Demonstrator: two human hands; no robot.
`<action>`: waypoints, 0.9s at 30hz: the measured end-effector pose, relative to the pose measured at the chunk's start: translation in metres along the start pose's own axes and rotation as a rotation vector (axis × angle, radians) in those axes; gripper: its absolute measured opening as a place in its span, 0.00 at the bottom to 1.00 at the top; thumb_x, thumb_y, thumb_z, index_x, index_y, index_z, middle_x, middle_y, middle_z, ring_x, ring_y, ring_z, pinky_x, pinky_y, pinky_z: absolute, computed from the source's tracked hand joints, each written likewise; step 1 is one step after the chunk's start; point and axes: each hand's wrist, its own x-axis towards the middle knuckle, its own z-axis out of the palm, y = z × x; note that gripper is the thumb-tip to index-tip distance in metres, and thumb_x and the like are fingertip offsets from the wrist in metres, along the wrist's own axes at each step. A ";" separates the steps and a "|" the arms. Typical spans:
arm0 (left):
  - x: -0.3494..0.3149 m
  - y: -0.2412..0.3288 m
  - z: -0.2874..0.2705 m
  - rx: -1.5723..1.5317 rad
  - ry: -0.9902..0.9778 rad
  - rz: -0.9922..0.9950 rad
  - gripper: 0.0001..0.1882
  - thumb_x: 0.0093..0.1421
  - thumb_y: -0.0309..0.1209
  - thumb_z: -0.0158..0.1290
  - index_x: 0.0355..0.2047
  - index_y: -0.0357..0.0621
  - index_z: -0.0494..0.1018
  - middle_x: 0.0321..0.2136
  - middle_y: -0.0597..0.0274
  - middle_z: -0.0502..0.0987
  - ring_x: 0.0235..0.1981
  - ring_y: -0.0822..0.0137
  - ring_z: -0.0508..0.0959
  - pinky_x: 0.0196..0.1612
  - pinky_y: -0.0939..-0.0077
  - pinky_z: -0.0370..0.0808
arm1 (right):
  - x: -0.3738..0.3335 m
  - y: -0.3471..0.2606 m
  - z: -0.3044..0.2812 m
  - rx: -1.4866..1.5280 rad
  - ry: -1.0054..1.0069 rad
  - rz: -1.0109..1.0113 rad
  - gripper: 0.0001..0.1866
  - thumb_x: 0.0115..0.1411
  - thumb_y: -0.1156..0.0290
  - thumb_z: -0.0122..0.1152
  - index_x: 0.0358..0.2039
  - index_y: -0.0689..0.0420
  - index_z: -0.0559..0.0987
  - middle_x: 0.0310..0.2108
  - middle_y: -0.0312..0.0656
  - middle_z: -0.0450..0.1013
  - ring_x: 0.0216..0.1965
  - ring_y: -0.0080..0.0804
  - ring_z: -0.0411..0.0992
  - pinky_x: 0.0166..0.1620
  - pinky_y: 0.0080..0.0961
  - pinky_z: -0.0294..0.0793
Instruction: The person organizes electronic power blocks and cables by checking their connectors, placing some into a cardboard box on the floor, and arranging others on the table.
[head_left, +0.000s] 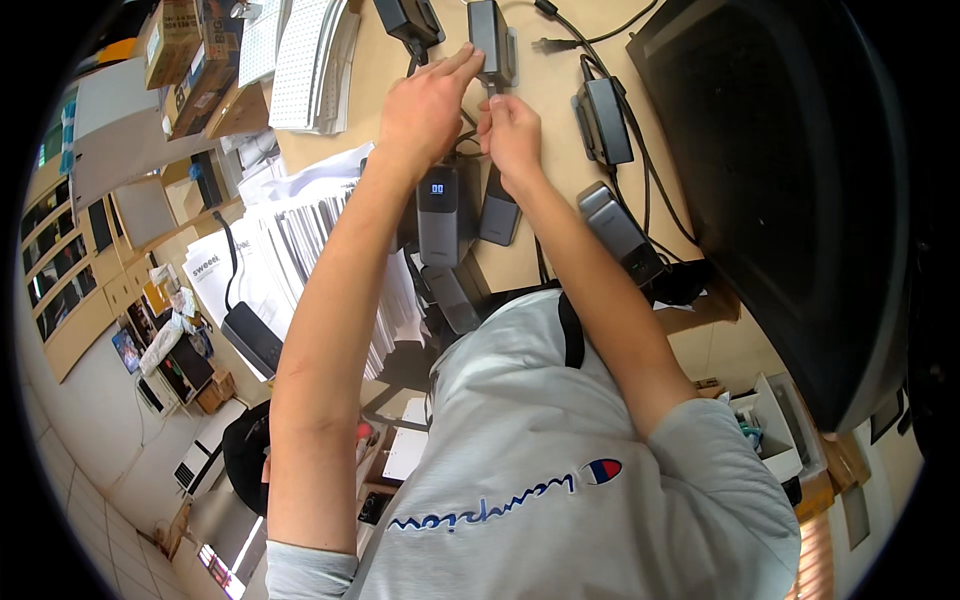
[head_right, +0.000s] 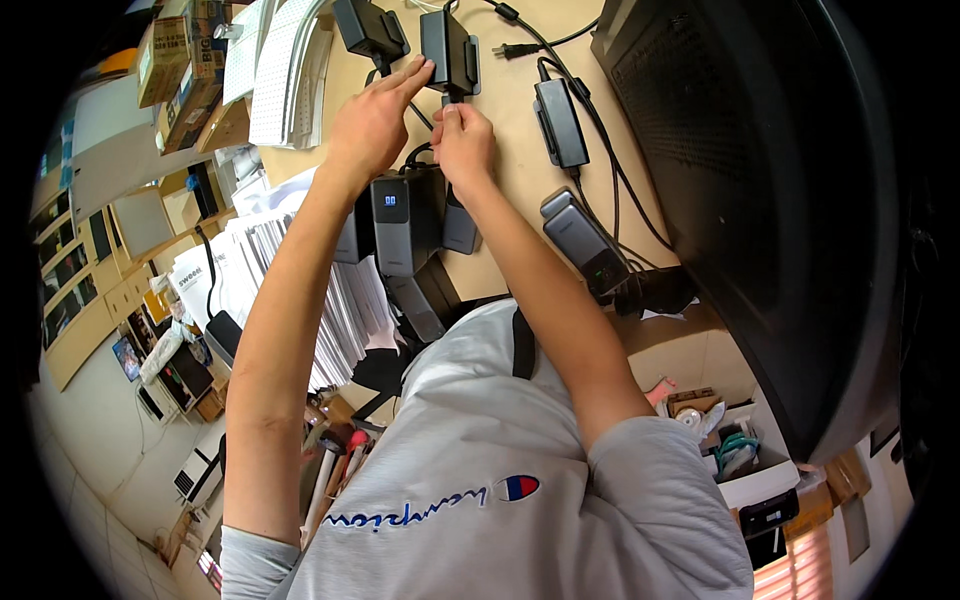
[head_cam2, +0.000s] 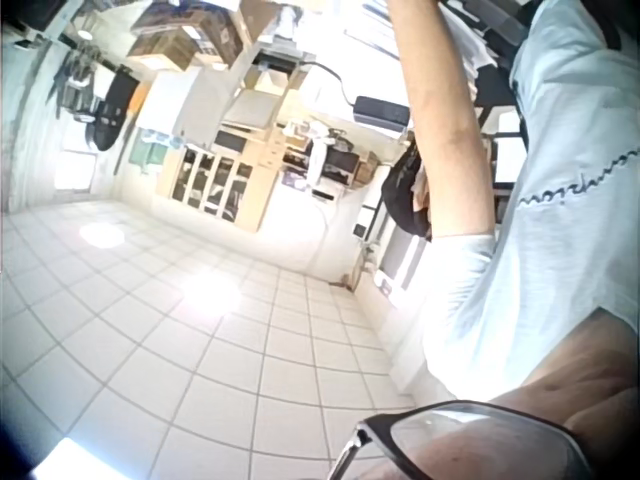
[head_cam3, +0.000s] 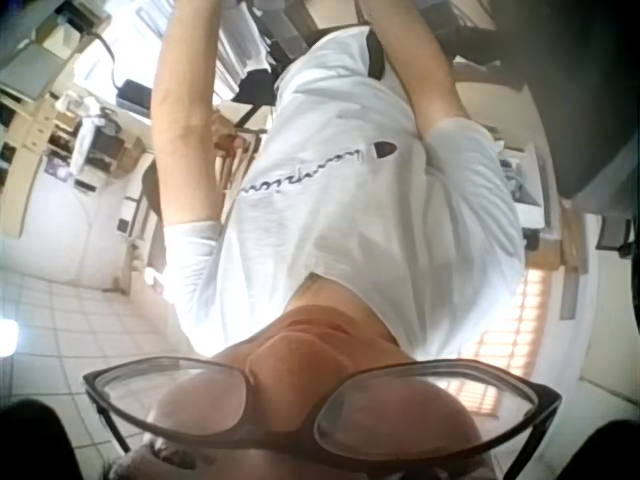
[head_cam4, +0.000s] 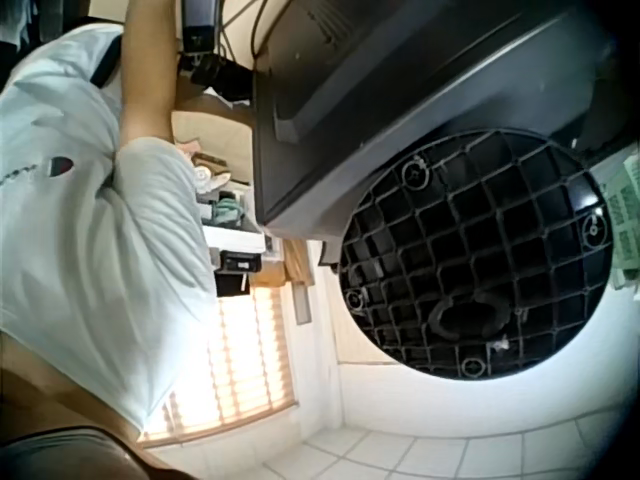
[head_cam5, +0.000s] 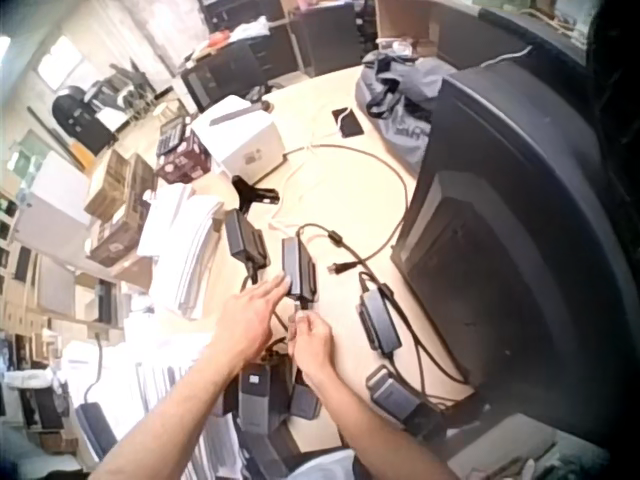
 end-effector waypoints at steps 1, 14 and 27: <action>0.001 0.002 -0.001 0.008 -0.025 -0.013 0.35 0.54 0.19 0.51 0.64 0.53 0.69 0.65 0.72 0.70 0.55 0.59 0.78 0.52 0.63 0.78 | 0.005 0.001 0.000 -0.018 0.011 0.003 0.14 0.73 0.66 0.48 0.37 0.63 0.77 0.20 0.36 0.71 0.16 0.21 0.66 0.21 0.21 0.64; 0.002 0.009 -0.007 0.054 -0.137 -0.094 0.40 0.54 0.18 0.48 0.68 0.58 0.64 0.67 0.77 0.66 0.42 0.53 0.83 0.43 0.60 0.82 | 0.007 0.004 0.009 -0.091 0.078 -0.038 0.14 0.72 0.67 0.48 0.35 0.63 0.77 0.18 0.38 0.73 0.15 0.22 0.68 0.21 0.24 0.67; 0.000 0.011 -0.004 0.095 -0.132 -0.067 0.42 0.53 0.19 0.50 0.70 0.57 0.61 0.68 0.75 0.65 0.42 0.53 0.83 0.40 0.59 0.82 | 0.017 0.016 -0.002 -0.255 0.090 -0.152 0.16 0.71 0.65 0.49 0.33 0.63 0.79 0.18 0.40 0.77 0.17 0.25 0.73 0.25 0.28 0.72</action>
